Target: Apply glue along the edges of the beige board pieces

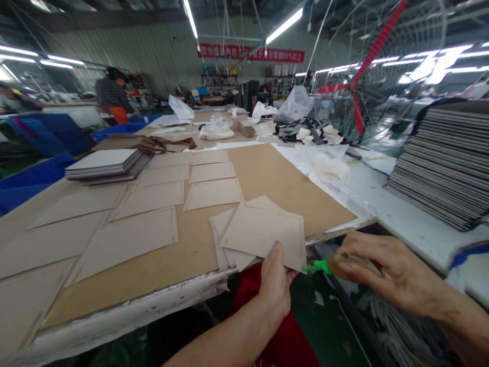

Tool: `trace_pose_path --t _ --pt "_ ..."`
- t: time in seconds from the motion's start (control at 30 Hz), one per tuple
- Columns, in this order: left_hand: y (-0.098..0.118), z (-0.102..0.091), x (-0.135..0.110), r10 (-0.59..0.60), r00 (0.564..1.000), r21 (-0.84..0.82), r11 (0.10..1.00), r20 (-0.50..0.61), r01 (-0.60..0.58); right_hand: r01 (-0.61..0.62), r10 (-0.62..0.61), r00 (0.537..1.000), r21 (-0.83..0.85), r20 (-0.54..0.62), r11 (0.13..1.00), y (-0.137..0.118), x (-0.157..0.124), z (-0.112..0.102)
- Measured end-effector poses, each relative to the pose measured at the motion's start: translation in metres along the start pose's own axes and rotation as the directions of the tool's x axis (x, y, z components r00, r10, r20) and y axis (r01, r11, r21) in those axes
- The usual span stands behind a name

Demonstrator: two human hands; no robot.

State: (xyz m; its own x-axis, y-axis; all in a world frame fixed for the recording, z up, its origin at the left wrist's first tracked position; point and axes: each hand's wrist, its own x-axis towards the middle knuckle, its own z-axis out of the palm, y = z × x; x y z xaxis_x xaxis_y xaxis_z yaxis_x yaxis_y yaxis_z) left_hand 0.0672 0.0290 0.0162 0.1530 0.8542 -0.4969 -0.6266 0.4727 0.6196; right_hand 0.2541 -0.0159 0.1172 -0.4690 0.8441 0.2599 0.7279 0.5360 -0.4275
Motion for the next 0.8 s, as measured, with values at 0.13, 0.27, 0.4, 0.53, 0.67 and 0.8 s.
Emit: trace_pose_path --t 0.13,0.27,0.4,0.53,0.67,0.8 --pt "-0.001 -0.001 0.003 0.003 1.0 0.021 1.0 0.012 -0.004 -0.012 0.012 0.996 -0.005 -0.084 1.0 -0.006 -0.009 0.001" --pt "-0.002 -0.002 0.004 -0.002 1.0 0.017 1.0 0.01 0.001 -0.023 0.024 0.999 0.042 -0.038 0.999 -0.004 -0.01 0.002" --pt "-0.003 -0.002 0.003 0.008 1.0 0.013 1.0 0.027 -0.009 -0.031 0.037 0.995 0.07 -0.092 0.997 -0.002 -0.008 0.002" --pt "-0.001 0.0 0.004 -0.007 1.0 0.01 1.0 0.004 0.007 -0.074 0.079 0.995 0.091 -0.055 0.993 -0.001 -0.007 0.005" --pt "0.001 0.002 0.002 -0.004 1.0 -0.001 1.0 0.011 0.004 -0.086 0.094 0.995 0.152 -0.044 0.985 -0.005 -0.011 0.007" --pt "-0.004 -0.004 -0.002 -0.037 0.999 -0.013 0.999 -0.008 0.037 -0.054 0.075 0.983 0.125 -0.17 0.991 0.006 -0.021 0.007"
